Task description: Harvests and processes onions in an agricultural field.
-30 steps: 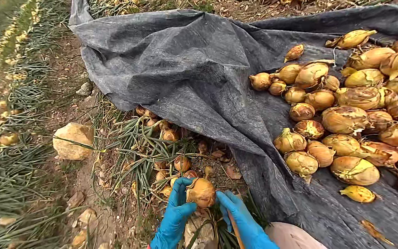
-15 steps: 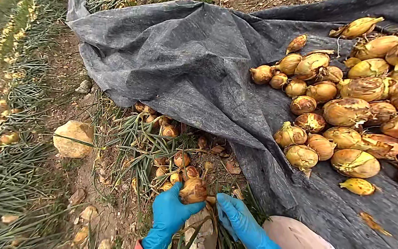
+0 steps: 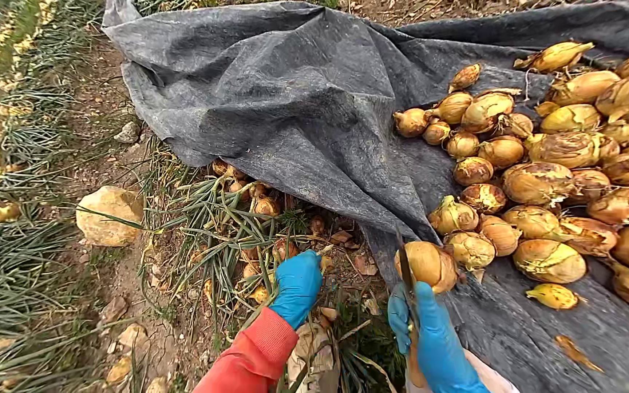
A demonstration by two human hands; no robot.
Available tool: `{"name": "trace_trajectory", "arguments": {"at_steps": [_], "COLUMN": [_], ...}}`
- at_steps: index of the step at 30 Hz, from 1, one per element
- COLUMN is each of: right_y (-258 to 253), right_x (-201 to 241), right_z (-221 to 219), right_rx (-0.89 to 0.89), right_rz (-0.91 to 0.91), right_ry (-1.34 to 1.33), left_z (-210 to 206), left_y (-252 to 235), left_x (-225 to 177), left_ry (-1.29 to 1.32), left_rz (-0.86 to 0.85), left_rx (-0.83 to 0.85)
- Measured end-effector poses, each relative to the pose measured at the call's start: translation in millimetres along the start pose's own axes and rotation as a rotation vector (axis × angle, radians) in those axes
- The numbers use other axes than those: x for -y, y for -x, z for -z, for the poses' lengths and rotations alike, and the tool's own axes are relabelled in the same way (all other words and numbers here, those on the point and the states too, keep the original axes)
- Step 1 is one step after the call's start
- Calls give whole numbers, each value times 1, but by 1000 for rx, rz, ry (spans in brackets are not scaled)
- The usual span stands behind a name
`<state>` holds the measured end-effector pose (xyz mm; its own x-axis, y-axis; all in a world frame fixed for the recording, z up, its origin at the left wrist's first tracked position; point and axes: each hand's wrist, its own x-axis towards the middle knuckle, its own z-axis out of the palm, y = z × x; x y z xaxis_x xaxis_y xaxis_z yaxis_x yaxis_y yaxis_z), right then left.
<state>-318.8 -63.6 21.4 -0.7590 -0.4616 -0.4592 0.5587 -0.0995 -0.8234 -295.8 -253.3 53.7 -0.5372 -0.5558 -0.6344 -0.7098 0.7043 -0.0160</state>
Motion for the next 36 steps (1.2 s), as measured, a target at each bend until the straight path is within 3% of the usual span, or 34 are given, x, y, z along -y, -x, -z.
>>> {"name": "trace_trajectory", "arguments": {"at_steps": [2, 3, 5, 9, 16, 19, 20, 22, 23, 25, 27, 29, 32, 34, 36], "right_y": [-14, -19, -22, -24, -31, -33, -34, -37, -37, -36, -36, -33, -24, -22, -22], "right_x": [3, 2, -9, -24, -28, -27, -26, -24, -24, -27, -30, -31, -30, -28, -26], "right_z": [8, 10, 9, 7, 10, 12, 12, 11, 9, 4, 5, 5, 7, 13, 15], "right_rx": [-122, -160, -166, -186, -212, -232, -236, -235, -228, -205, -68, 137, 347, 331, 275], "right_rz": [182, 180, 40, -168, -217, -215, -212, -225, -257, -368, -506, -597, -506, -419, -367], "right_ry": [28, 74, 123, 189, 162, 116, 109, 124, 150, 221, 322, 377, 195, 15, -36], "left_z": [-7, -19, -49, -83, -93, -90, -92, -109, -110, -90, -70, -56, -42, -31, -31], "left_y": [-46, -60, -71, -71, -67, -46, -25, 16, 24, 23, 21, 32, 54, 73, 85], "left_x": [15, 15, 1, -9, 7, 9, 8, 4, 4, 14, 15, 7, -19, -31, -34], "left_ry": [102, 181, 237, 247, 105, 76, 132, 381, 525, 806, 924, 802, 412, 218, 209], "left_rz": [102, 97, 116, 202, 64, -84, -207, -407, -361, -134, -94, -240, -439, -396, -440], "left_rx": [68, 111, 198, 174, 133, 141, 84, -194, -256, -163, -215, -303, -534, -468, -380]}}
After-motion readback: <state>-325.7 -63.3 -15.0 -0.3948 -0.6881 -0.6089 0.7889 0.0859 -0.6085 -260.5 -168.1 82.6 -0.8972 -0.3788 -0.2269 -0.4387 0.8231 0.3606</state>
